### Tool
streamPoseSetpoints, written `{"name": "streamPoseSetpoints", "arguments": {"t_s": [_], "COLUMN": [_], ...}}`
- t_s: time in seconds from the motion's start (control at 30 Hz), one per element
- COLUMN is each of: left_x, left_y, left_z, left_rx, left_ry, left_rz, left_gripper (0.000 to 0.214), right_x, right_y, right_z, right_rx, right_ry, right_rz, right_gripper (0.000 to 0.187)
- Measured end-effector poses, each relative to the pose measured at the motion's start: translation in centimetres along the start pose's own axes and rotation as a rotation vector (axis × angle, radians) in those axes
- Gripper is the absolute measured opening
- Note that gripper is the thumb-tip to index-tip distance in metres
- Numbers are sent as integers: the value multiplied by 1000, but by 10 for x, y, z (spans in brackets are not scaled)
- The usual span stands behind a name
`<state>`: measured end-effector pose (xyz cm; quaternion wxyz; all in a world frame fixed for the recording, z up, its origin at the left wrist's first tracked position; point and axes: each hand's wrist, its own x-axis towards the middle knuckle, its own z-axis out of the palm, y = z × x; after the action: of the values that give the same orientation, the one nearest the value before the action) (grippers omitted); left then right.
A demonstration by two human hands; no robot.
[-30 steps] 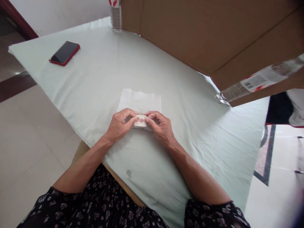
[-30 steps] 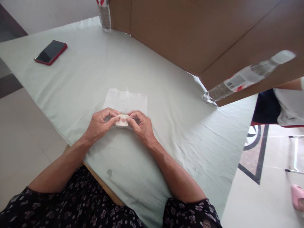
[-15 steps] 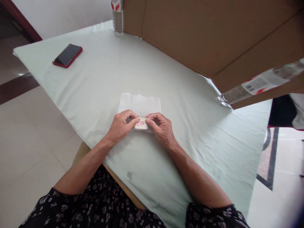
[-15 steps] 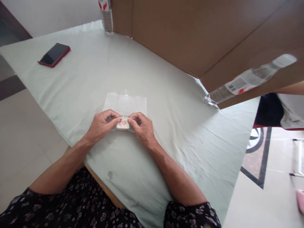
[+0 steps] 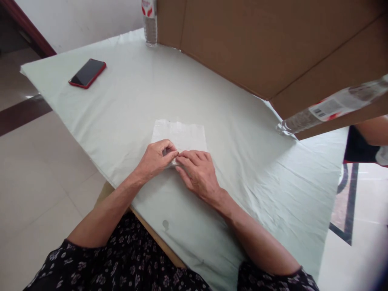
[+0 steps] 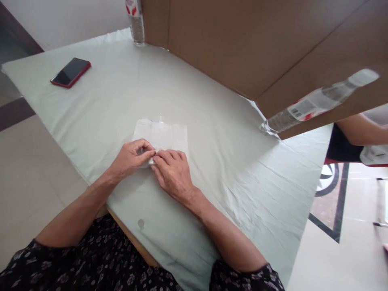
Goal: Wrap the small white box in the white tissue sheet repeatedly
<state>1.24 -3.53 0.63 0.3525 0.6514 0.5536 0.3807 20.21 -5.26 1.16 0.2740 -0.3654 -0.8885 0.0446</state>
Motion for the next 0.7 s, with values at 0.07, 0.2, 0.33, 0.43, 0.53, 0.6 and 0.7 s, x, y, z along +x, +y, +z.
{"name": "streamPoseSetpoints", "arguments": {"t_s": [0.07, 0.2, 0.33, 0.43, 0.53, 0.6, 0.7], "left_x": [-2, -10, -15, -16, -21, -27, -38], "left_y": [-2, -5, -8, -11, -13, -12, -9], "left_z": [-6, -22, -31, -31, -32, -35, -41], "left_rx": [29, 64, 53, 59, 87, 116, 150], "left_ry": [-36, -82, -59, 1, 137, 205, 168], "left_rz": [-20, -95, -211, -249, -266, -294, -404], "left_gripper": [12, 41, 34, 33, 38, 45, 61], "right_x": [-1, -2, 0, 1, 1, 1, 1], "right_y": [-1, 1, -1, -2, -2, -1, 0], "right_z": [7, 11, 11, 12, 14, 16, 18], "right_rx": [-51, -106, -196, -252, -271, -270, -267], "right_ry": [-14, -29, -34, -43, -40, -25, -4], "right_rz": [-2, -11, -32, -46, -45, -45, -53], "right_gripper": [20, 19, 22, 24, 24, 24, 23]}}
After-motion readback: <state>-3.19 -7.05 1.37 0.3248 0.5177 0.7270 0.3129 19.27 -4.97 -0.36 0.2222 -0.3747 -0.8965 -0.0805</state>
